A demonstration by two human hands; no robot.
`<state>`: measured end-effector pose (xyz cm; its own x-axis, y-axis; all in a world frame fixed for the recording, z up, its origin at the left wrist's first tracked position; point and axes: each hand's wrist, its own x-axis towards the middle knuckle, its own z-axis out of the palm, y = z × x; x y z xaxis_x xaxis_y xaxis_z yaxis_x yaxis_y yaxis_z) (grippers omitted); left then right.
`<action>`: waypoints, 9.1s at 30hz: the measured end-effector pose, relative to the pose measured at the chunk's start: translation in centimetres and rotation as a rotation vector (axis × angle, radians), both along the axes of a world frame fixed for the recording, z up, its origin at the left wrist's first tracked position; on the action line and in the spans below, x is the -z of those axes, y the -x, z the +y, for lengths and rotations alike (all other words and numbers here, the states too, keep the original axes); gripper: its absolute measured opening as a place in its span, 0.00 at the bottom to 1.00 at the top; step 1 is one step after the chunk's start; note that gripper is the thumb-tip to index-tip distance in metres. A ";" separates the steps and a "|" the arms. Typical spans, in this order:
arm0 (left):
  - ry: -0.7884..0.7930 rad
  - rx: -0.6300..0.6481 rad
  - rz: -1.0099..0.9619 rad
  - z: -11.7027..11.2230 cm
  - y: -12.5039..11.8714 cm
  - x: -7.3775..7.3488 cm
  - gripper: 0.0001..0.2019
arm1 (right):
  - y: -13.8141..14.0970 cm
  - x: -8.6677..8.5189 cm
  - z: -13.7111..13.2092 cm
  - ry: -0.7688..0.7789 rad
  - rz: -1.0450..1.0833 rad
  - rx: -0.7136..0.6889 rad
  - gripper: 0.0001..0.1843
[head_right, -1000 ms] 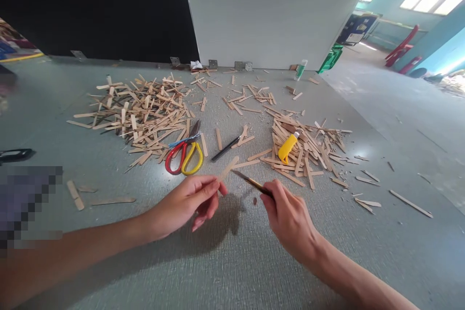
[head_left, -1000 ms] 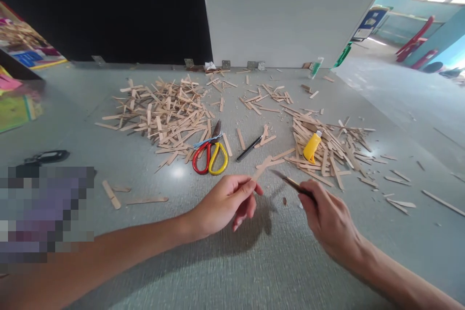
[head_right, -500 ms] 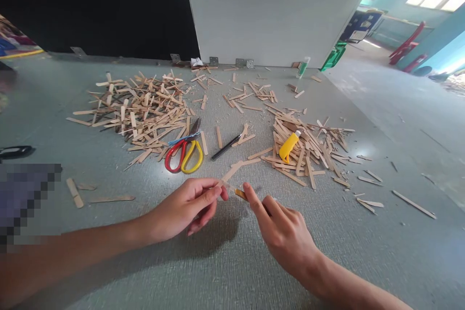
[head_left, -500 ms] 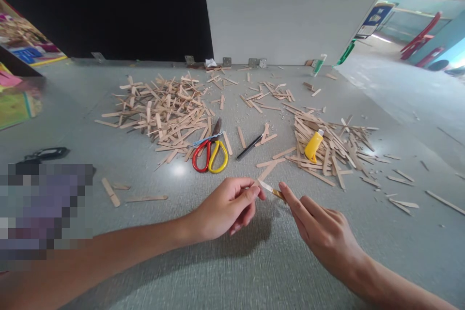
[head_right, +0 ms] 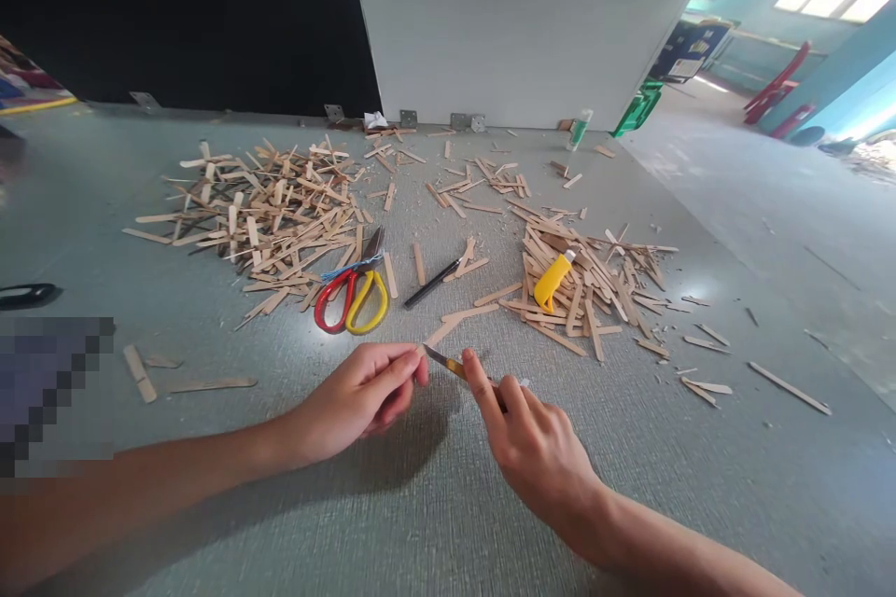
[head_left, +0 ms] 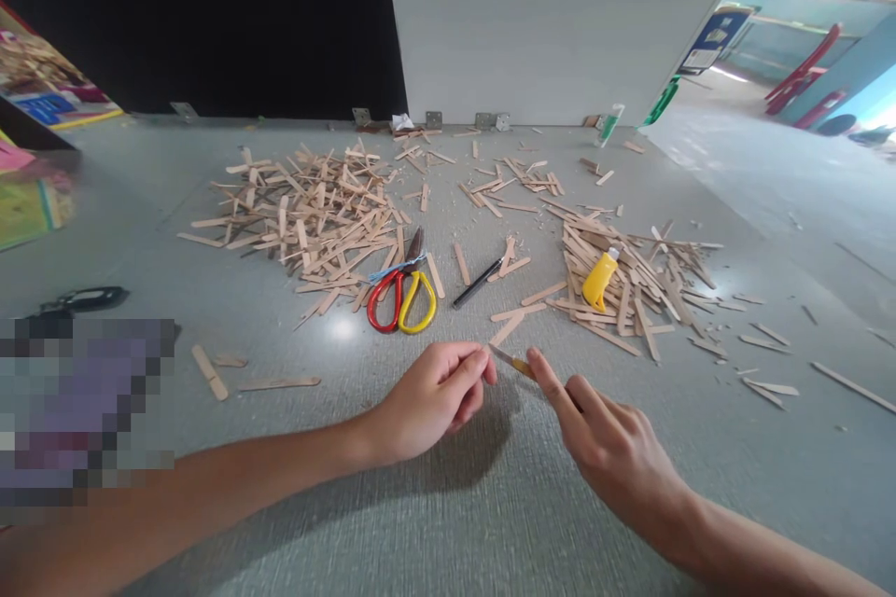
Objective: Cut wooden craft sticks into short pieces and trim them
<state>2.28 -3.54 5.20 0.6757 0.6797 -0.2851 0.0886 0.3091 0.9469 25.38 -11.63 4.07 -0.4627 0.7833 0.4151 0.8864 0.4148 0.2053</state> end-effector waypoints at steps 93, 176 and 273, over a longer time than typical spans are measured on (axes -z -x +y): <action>-0.229 0.100 0.170 3.9 0.2 1.3 0.30 | -1.6 1.9 2.1 0.374 0.233 -0.359 0.28; -0.452 0.143 0.473 3.2 1.3 -1.1 0.07 | -10.7 -4.7 5.1 0.273 0.088 0.679 0.17; -0.969 0.322 0.605 4.5 1.5 0.7 0.35 | 3.3 -8.6 2.8 0.606 -0.271 0.008 0.12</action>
